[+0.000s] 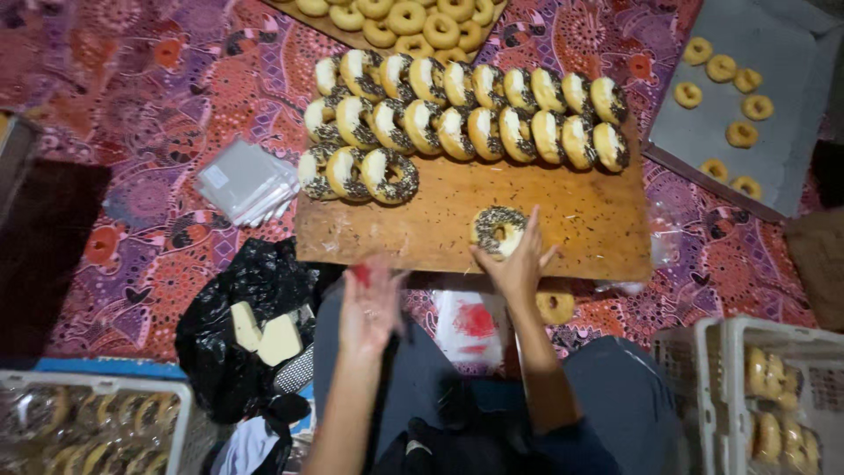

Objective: The person sits on the floor and repeatedly picks up doughnuts from a wooden board, places them into small plastic bags, and then places the filled bags into a white crate. The person handles the doughnuts one at a time throughout the clip.

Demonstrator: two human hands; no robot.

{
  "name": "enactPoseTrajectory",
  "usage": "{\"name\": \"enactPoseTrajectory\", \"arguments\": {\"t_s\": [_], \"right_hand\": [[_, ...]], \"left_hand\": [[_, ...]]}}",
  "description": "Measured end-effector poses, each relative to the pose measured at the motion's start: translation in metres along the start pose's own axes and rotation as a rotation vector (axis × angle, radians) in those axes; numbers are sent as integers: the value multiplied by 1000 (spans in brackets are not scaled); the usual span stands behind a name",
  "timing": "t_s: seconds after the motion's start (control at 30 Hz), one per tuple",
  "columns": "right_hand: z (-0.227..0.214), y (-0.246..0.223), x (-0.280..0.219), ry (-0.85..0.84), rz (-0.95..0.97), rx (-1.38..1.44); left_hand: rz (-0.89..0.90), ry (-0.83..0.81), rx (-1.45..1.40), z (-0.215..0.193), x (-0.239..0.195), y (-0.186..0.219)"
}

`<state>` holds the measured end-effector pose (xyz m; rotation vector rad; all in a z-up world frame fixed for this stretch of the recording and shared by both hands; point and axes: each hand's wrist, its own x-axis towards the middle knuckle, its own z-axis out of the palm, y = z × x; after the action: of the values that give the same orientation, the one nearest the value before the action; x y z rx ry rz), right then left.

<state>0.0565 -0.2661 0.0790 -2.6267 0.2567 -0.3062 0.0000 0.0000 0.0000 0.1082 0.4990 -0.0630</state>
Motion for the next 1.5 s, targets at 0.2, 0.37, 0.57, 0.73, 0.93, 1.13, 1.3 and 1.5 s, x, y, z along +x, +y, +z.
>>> {"name": "enactPoseTrajectory", "arguments": {"t_s": [0.2, 0.37, 0.57, 0.73, 0.93, 1.13, 1.3, 1.5], "right_hand": [[-66, -33, -65, -144, -288, 810], [-94, -33, -101, -187, -179, 638], [-121, -32, -86, -353, -372, 726], [-127, -24, -106, -251, -212, 646], [-135, -5, -107, 314, -625, 86], [-167, 0, -90, -495, 98, 285], [-194, 2, -113, -32, -853, 45], [-219, 40, -85, -281, -536, -335]], "left_hand": [[-7, 60, 78, 60, -14, -44], [99, -32, 318, 93, -69, -98], [-25, 300, 428, 111, -91, -125], [-222, 41, 243, 80, -81, -152], [-298, -54, 481, 63, -77, -126], [67, -337, 1027, 92, -116, -117], [93, -538, 1405, 117, -156, -120], [273, -836, 2004, 159, -220, -91]]}}
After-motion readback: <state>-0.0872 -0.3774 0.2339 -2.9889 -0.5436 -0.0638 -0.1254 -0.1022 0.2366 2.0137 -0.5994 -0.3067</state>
